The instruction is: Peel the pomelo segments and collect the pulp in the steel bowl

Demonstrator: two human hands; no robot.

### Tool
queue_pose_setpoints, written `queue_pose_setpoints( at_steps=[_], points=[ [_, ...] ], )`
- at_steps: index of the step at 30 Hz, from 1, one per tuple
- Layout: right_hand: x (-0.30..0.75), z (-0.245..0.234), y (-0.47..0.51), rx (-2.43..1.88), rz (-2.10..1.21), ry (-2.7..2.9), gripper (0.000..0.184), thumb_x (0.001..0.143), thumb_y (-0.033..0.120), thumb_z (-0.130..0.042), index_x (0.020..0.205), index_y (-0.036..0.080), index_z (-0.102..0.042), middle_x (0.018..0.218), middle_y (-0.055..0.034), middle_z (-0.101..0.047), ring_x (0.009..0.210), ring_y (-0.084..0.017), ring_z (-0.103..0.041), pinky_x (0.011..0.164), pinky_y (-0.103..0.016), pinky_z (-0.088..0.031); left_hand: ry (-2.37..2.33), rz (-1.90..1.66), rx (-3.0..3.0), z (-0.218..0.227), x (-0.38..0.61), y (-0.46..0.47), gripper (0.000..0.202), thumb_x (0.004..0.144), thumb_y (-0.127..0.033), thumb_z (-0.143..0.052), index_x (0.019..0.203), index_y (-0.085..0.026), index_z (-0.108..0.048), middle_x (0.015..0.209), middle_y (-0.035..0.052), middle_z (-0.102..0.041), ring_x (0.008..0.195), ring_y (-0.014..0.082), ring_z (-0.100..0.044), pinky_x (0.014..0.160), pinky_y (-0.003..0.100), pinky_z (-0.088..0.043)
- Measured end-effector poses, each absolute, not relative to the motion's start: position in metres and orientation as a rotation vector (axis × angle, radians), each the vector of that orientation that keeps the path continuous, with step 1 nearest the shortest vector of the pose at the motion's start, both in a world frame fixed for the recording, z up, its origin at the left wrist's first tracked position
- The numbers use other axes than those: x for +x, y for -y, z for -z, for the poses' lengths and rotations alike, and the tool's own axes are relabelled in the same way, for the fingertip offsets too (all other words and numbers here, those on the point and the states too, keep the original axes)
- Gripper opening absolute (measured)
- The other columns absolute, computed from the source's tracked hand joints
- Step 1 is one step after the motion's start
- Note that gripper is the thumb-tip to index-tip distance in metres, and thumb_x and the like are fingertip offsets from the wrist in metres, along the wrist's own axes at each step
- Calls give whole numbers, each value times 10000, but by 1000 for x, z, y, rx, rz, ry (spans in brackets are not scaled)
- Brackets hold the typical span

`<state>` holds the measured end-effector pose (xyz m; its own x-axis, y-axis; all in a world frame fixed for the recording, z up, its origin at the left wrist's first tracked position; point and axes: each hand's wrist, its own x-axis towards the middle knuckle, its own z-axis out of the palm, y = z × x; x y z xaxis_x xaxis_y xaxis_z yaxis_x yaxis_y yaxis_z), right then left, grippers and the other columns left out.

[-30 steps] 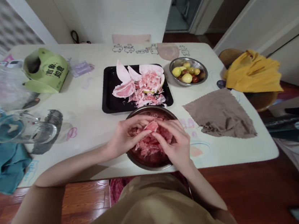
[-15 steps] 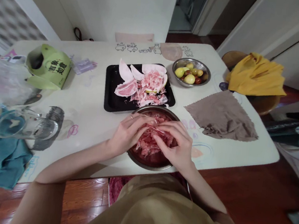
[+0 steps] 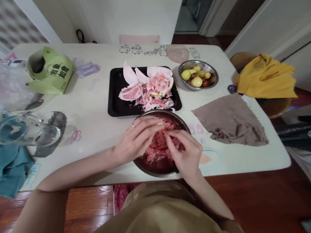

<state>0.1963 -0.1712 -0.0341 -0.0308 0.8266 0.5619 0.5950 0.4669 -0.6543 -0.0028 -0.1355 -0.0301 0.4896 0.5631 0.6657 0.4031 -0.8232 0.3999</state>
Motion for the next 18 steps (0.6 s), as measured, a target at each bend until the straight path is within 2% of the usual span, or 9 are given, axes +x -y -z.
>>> queue_pose_setpoints(
  at_steps=[3, 6, 8, 12, 18],
  points=[
    [193, 35, 174, -1188, -162, 1678, 168, 924, 112, -652, 1011, 235, -728, 949, -34, -785, 851, -174, -738, 806, -329, -603, -941, -1254, 2168, 29, 2, 140, 552, 929, -199, -677, 1436, -221, -459, 1400, 160, -558, 1284, 261, -586, 1057, 452, -561],
    [190, 37, 176, -1154, -130, 1680, 225, 911, 96, -654, 1059, 246, -731, 969, -30, -793, 868, -173, -748, 818, -324, -617, -899, -1119, 1820, 30, 3, 144, 610, 903, -286, -740, 1432, -233, -441, 1288, 128, -596, 1127, 207, -661, 931, 342, -633],
    [187, 38, 177, -1140, -164, 1695, 229, 905, 101, -659, 1060, 254, -732, 963, -20, -795, 863, -173, -752, 817, -324, -622, -876, -1084, 1722, 32, 3, 145, 570, 888, -303, -764, 1386, -236, -494, 1216, 97, -629, 1048, 178, -690, 900, 303, -640],
    [182, 38, 176, -1124, -269, 1722, 232, 899, 104, -656, 1064, 254, -723, 964, -9, -792, 875, -169, -753, 826, -320, -620, -900, -1141, 1787, 34, 1, 145, 447, 865, -302, -792, 1265, -218, -613, 1223, 94, -658, 1070, 182, -694, 902, 274, -623],
    [181, 34, 177, -1139, -277, 1707, 182, 884, 89, -682, 997, 228, -713, 906, 2, -769, 816, -139, -728, 802, -276, -601, -905, -1152, 1858, 32, 0, 146, 301, 923, -240, -724, 1213, -194, -655, 1158, 92, -710, 1027, 168, -722, 892, 258, -609]
  ],
)
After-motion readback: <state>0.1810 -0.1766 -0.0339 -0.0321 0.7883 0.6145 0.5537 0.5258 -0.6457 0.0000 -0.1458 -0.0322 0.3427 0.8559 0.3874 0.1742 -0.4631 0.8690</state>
